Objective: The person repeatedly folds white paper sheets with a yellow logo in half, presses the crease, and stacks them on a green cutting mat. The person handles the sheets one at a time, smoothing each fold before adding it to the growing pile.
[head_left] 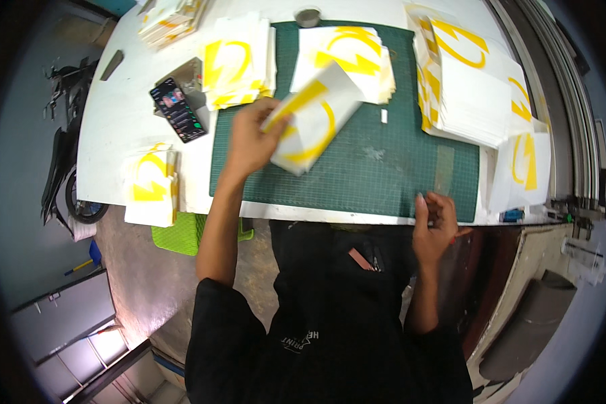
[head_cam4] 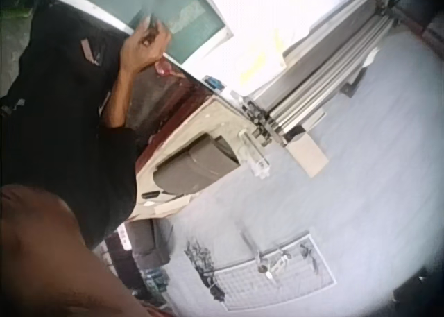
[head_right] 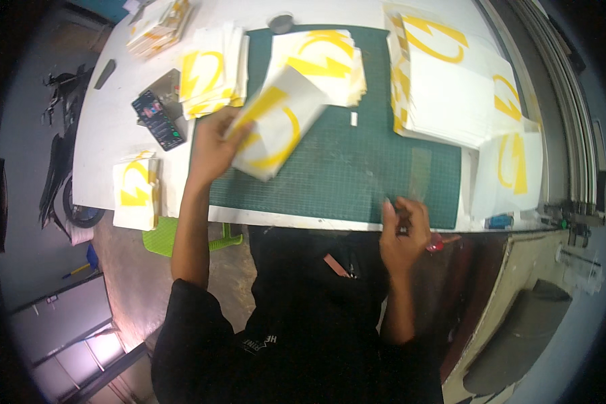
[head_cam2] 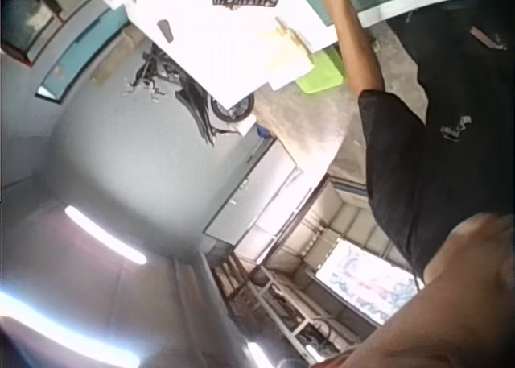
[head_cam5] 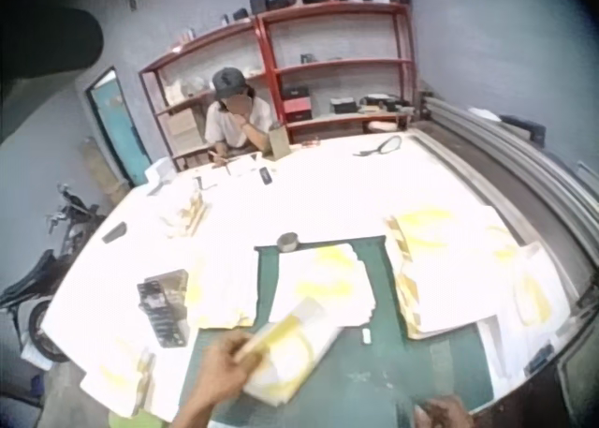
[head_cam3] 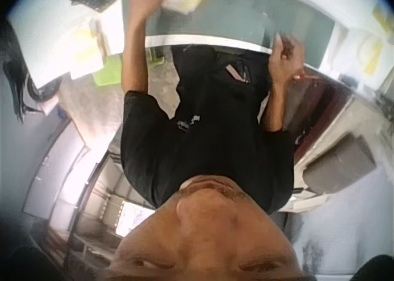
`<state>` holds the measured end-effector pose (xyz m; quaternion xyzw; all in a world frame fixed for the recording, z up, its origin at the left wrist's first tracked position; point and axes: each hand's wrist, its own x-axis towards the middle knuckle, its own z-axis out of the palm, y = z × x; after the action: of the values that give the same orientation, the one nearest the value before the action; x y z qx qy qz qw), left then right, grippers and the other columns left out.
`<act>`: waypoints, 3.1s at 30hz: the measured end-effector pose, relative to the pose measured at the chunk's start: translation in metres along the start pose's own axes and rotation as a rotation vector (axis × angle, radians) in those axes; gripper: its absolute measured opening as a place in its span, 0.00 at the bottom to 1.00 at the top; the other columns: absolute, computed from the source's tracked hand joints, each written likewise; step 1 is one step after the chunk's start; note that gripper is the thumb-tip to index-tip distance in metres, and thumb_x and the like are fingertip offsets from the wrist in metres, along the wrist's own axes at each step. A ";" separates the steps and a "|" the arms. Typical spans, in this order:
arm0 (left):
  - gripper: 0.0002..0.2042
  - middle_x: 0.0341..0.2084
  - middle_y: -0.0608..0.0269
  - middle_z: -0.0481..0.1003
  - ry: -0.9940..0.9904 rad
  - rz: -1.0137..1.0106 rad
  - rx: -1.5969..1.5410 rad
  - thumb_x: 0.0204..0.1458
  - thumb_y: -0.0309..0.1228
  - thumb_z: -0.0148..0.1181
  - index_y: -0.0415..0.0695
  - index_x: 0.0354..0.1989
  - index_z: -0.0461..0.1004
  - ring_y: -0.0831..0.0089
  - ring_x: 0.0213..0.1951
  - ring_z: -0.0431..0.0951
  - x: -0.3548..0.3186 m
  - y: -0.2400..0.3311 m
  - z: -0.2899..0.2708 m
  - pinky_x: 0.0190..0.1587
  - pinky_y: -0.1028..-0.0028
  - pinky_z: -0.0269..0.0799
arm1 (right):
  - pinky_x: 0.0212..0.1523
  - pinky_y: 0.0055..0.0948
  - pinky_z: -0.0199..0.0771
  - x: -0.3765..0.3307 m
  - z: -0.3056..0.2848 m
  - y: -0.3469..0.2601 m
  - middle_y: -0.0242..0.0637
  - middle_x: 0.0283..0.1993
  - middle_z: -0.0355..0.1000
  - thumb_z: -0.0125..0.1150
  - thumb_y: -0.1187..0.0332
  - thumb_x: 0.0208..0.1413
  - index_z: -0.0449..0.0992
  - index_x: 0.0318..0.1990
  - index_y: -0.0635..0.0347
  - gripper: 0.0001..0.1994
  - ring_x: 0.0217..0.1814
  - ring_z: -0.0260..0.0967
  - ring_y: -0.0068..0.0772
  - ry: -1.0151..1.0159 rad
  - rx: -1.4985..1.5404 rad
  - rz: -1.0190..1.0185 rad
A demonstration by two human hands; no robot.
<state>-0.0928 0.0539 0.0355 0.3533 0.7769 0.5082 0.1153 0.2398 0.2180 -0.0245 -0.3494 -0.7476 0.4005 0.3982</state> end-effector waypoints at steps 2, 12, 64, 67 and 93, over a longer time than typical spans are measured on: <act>0.12 0.34 0.47 0.85 0.353 0.091 0.242 0.59 0.22 0.62 0.35 0.50 0.83 0.67 0.35 0.87 0.010 -0.001 -0.036 0.41 0.68 0.80 | 0.25 0.21 0.68 -0.001 0.000 0.002 0.38 0.41 0.75 0.71 0.77 0.60 0.79 0.46 0.66 0.09 0.30 0.71 0.21 -0.008 -0.008 -0.025; 0.21 0.55 0.45 0.79 0.314 0.092 1.076 0.60 0.32 0.57 0.45 0.63 0.74 0.44 0.50 0.82 0.110 -0.049 -0.025 0.50 0.49 0.80 | 0.25 0.25 0.66 0.005 0.042 -0.055 0.43 0.40 0.77 0.73 0.79 0.54 0.81 0.43 0.66 0.10 0.26 0.68 0.25 -0.213 0.018 -0.269; 0.20 0.24 0.53 0.85 0.702 -0.416 -0.029 0.55 0.41 0.72 0.30 0.40 0.84 0.71 0.28 0.86 0.054 -0.073 -0.048 0.37 0.72 0.78 | 0.73 0.61 0.56 0.031 0.087 -0.052 0.41 0.53 0.79 0.74 0.75 0.50 0.81 0.42 0.62 0.11 0.61 0.75 0.44 -0.546 -0.215 -0.681; 0.16 0.23 0.54 0.84 0.709 -0.394 -0.091 0.55 0.37 0.72 0.31 0.35 0.84 0.73 0.24 0.82 0.062 -0.078 -0.051 0.31 0.74 0.75 | 0.72 0.60 0.58 0.041 0.115 -0.076 0.40 0.49 0.80 0.74 0.75 0.51 0.81 0.42 0.62 0.11 0.57 0.77 0.43 -0.512 -0.126 -0.721; 0.11 0.21 0.64 0.77 0.516 -0.357 -0.437 0.58 0.32 0.72 0.35 0.34 0.79 0.85 0.16 0.66 0.099 -0.029 -0.114 0.19 0.80 0.58 | 0.40 0.42 0.78 0.166 0.336 -0.101 0.45 0.30 0.79 0.73 0.65 0.52 0.79 0.30 0.62 0.11 0.34 0.79 0.47 -0.193 0.189 -0.047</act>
<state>-0.2382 0.0328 0.0805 0.0398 0.7030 0.7060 0.0753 -0.1475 0.2058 -0.0051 -0.2526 -0.7493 0.4915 0.3649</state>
